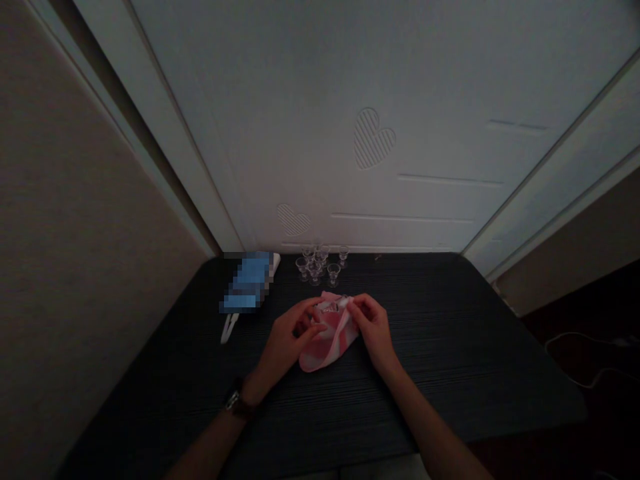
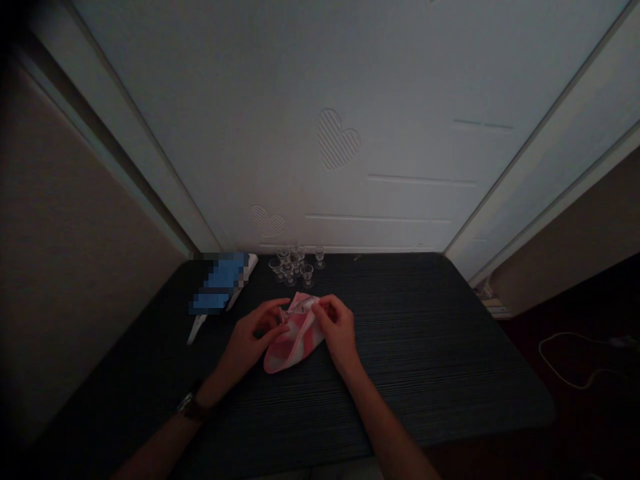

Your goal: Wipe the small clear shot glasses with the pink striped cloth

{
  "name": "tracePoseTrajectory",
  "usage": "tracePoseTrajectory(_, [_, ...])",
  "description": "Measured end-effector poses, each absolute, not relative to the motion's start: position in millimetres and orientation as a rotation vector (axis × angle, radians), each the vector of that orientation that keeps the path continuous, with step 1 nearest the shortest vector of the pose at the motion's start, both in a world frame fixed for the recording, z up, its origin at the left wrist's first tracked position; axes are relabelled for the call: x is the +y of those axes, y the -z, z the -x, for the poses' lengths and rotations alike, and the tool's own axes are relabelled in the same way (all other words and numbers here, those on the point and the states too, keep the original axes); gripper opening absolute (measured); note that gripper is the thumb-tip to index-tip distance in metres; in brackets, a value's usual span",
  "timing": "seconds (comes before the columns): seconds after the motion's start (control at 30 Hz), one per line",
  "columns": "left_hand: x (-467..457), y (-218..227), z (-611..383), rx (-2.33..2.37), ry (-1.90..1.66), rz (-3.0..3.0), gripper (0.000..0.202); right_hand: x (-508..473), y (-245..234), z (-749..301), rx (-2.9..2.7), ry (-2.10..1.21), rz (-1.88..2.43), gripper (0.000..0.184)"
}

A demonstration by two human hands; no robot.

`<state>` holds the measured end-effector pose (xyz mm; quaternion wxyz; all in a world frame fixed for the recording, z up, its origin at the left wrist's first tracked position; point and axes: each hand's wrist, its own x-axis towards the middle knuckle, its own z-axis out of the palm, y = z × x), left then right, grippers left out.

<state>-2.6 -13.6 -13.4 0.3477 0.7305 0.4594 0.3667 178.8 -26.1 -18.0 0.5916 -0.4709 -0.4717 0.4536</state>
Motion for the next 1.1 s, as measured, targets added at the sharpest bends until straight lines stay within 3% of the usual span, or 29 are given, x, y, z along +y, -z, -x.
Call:
tracePoseTrajectory(0.37, [-14.9, 5.4, 4.6, 1.258, -1.021, -1.941, 0.025, -27.2, 19.3, -176.7, -1.170, -1.056, 1.112, 0.018])
tracePoseTrajectory(1.1, [-13.1, 7.9, 0.8, 1.211, -1.008, -1.956, 0.036, -26.6, 18.2, -177.5, -1.128, -1.067, 1.101, 0.017])
